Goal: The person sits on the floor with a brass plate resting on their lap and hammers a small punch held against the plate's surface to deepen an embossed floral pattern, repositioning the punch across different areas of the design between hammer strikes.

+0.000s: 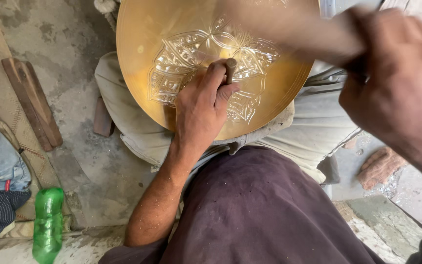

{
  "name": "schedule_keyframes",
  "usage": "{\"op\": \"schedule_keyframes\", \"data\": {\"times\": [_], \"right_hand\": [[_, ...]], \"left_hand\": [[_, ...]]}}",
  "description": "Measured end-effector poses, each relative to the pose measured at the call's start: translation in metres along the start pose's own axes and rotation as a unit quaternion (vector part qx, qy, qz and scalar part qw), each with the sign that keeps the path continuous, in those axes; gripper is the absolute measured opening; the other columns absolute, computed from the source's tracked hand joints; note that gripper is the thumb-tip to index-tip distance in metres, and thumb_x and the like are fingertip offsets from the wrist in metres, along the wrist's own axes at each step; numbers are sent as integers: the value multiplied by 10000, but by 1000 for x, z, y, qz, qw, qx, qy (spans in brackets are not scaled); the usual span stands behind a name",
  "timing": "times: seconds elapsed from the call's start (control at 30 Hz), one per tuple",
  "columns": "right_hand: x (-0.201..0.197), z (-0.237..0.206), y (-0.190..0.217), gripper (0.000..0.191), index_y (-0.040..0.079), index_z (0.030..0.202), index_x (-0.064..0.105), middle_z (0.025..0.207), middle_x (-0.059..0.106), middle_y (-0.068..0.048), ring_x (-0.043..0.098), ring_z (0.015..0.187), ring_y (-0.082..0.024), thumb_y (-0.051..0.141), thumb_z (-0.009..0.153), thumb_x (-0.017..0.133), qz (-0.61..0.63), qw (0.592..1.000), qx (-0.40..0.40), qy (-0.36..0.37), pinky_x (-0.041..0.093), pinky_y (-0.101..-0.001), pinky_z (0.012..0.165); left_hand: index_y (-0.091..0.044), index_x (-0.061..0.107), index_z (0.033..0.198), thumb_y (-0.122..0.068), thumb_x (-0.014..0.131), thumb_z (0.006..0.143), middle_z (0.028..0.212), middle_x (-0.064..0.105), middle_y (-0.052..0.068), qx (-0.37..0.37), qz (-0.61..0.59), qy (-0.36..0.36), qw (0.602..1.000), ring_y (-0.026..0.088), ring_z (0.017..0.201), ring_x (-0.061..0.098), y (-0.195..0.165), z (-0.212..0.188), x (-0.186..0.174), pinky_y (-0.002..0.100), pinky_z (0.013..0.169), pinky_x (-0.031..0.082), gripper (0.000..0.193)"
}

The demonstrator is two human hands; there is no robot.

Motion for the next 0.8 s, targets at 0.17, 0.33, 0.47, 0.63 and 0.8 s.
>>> {"op": "schedule_keyframes", "data": {"times": [0.17, 0.33, 0.47, 0.63, 0.8], "right_hand": [[-4, 5, 0, 486, -150, 1399, 504, 1176, 622, -266, 673, 1029, -325, -190, 933, 635, -68, 997, 14, 35, 580, -337, 793], [-1, 14, 5, 480, -43, 1373, 531, 1128, 663, -216, 693, 974, -292, -120, 932, 704, -207, 977, -5, 60, 598, -353, 764], [-2, 19, -1, 531, -27, 1420, 495, 1003, 673, -224, 696, 801, -309, -99, 931, 689, -158, 980, 87, 88, 562, -393, 677], [0, 22, 6, 526, -71, 1432, 481, 1116, 665, -259, 716, 940, -331, -150, 940, 648, -66, 995, 20, 71, 605, -371, 759], [2, 24, -1, 557, -100, 1360, 563, 1115, 671, -293, 721, 909, -398, -234, 820, 600, -107, 993, 6, 59, 602, -403, 728]], "left_hand": [[-107, 598, 1289, -229, 687, 1057, 989, 660, 61, 12, 38, 1, 999, 233, 881, 699, 0, 1, 0, 398, 741, 559, 277], [-100, 593, 1307, -214, 695, 1044, 968, 644, 77, 11, 26, 3, 1000, 247, 857, 689, 1, -1, 1, 412, 725, 552, 305], [-117, 580, 1256, -232, 699, 1051, 1006, 651, 75, 8, 25, 0, 1000, 249, 879, 699, 1, 1, -1, 403, 724, 555, 263], [-110, 585, 1275, -230, 694, 1051, 977, 631, 79, 2, 29, 10, 1000, 266, 868, 686, 0, 3, -3, 421, 726, 544, 277], [-108, 583, 1252, -231, 699, 1048, 983, 641, 76, -10, 36, 23, 999, 255, 866, 694, -1, 4, -2, 415, 719, 546, 265]]}}
Point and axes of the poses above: each hand's wrist, its own z-axis towards the middle knuckle, its own x-axis out of the palm, y = z × x, the point moved 5 cm from there along z, towards the middle knuckle
